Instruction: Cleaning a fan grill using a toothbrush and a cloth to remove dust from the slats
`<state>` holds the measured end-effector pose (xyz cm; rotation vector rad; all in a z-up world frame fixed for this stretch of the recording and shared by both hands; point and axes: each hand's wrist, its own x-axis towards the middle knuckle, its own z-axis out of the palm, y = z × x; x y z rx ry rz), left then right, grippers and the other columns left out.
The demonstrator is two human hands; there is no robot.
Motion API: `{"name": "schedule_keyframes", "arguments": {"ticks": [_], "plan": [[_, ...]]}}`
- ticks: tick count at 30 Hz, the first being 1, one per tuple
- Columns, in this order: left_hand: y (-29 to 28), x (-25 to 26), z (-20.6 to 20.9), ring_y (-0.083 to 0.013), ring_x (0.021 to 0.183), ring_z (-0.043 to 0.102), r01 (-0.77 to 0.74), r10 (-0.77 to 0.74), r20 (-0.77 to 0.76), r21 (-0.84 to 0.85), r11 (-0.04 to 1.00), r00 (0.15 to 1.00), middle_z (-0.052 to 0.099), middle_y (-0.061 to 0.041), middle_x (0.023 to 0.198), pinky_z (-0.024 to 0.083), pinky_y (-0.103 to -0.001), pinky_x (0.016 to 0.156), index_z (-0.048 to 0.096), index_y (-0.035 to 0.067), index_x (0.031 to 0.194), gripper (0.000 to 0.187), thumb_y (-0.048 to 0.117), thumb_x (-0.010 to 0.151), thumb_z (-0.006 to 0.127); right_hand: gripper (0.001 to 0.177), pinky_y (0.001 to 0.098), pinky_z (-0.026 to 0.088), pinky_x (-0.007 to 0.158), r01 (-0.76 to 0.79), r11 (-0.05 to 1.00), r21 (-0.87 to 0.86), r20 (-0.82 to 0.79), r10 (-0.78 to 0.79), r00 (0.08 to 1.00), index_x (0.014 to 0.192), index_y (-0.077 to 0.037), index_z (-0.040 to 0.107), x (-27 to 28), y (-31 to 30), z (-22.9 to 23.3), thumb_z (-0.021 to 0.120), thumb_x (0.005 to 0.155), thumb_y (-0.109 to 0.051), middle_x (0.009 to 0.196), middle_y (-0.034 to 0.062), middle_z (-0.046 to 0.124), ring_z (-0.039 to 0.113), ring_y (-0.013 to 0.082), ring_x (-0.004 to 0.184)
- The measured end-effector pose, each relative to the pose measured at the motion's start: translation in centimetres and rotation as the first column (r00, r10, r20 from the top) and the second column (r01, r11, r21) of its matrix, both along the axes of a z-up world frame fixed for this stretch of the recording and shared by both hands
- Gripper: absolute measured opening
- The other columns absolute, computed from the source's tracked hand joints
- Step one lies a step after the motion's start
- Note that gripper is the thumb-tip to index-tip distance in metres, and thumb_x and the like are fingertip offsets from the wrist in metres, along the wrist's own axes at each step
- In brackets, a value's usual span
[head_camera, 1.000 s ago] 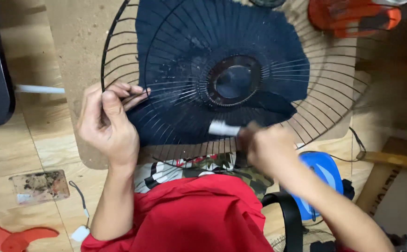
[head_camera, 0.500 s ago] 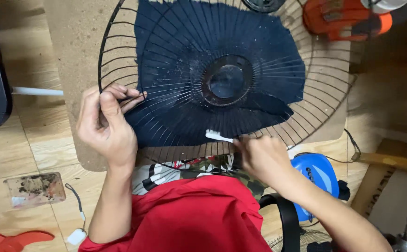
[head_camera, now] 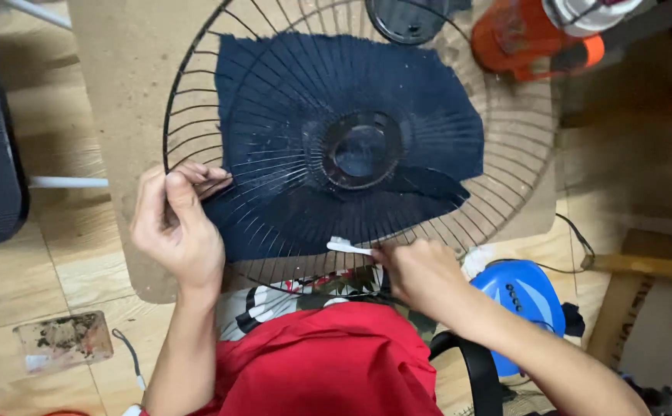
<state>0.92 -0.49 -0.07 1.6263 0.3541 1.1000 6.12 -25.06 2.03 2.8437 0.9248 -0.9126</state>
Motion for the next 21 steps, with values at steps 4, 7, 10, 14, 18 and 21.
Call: {"name": "schedule_keyframes", "arguments": {"ticks": [4, 7, 10, 14, 18, 21], "plan": [[0.0, -0.1, -0.2, -0.0354, 0.066, 0.065, 0.026, -0.026, 0.038, -0.008, 1.0, 0.999, 0.049, -0.023, 0.072, 0.06, -0.046, 0.059, 0.051, -0.012, 0.077, 0.03, 0.004, 0.102, 0.043, 0.034, 0.0444, 0.052, 0.058, 0.018, 1.0, 0.007, 0.195, -0.019, 0.981, 0.076, -0.016, 0.063, 1.9, -1.1, -1.1, 0.048, 0.087, -0.045, 0.053, 0.0152, 0.061, 0.066, 0.0386, 0.061], [0.3, 0.1, -0.3, -0.0342, 0.065, 0.064, 0.002, -0.003, 0.009, 0.043, 0.999, 1.0, 0.05, -0.023, 0.073, 0.059, -0.044, 0.059, 0.052, -0.011, 0.078, 0.03, 0.003, 0.102, 0.043, 0.021, 0.0427, 0.052, 0.055, -0.117, 0.993, 0.025, 0.186, 0.11, 0.976, 0.066, -0.017, 0.063, 0.9, -0.7, -1.5, 0.054, 0.081, -0.029, 0.049, 0.0134, 0.06, 0.065, 0.0363, 0.055], [0.3, 0.1, -0.8, -0.0341, 0.063, 0.064, 0.011, -0.012, 0.031, 0.022, 1.0, 0.999, 0.049, -0.023, 0.071, 0.059, -0.043, 0.059, 0.052, -0.011, 0.077, 0.03, 0.003, 0.102, 0.043, 0.023, 0.0479, 0.052, 0.058, -0.041, 0.998, 0.043, 0.067, 0.038, 0.997, 0.06, -0.008, 0.066, 2.1, -0.3, -0.3, 0.055, 0.076, -0.021, 0.053, 0.0223, 0.061, 0.063, 0.0444, 0.059], [0.3, 0.4, -0.7, -0.0335, 0.063, 0.063, 0.007, -0.008, 0.027, 0.026, 1.0, 1.0, 0.049, -0.022, 0.072, 0.057, -0.041, 0.058, 0.052, -0.011, 0.078, 0.029, 0.002, 0.102, 0.042, 0.032, 0.0459, 0.052, 0.057, 0.056, 0.997, 0.06, 0.071, -0.06, 0.996, 0.075, -0.014, 0.066, 1.5, -0.5, -1.3, 0.049, 0.088, -0.038, 0.058, 0.0176, 0.064, 0.067, 0.0387, 0.064], [0.3, 0.2, -0.6, -0.0342, 0.063, 0.062, 0.02, -0.02, 0.026, 0.011, 1.0, 0.999, 0.049, -0.022, 0.072, 0.056, -0.041, 0.058, 0.052, -0.011, 0.079, 0.03, 0.003, 0.102, 0.042, 0.034, 0.0495, 0.051, 0.061, 0.109, 0.992, 0.057, 0.11, -0.115, 0.987, 0.082, -0.015, 0.067, 4.0, -0.3, 0.5, 0.049, 0.089, -0.043, 0.06, 0.0204, 0.064, 0.066, 0.0409, 0.068], [0.3, 0.0, -0.8, -0.0316, 0.064, 0.063, 0.017, -0.017, 0.011, 0.016, 1.0, 1.0, 0.048, -0.019, 0.072, 0.055, -0.038, 0.058, 0.052, -0.008, 0.078, 0.029, 0.004, 0.102, 0.041, 0.02, 0.0498, 0.052, 0.061, 0.055, 0.994, 0.09, 0.014, -0.056, 0.998, 0.072, -0.011, 0.07, -0.4, 0.9, -2.0, 0.055, 0.078, -0.023, 0.058, 0.0201, 0.064, 0.066, 0.0417, 0.066]]}}
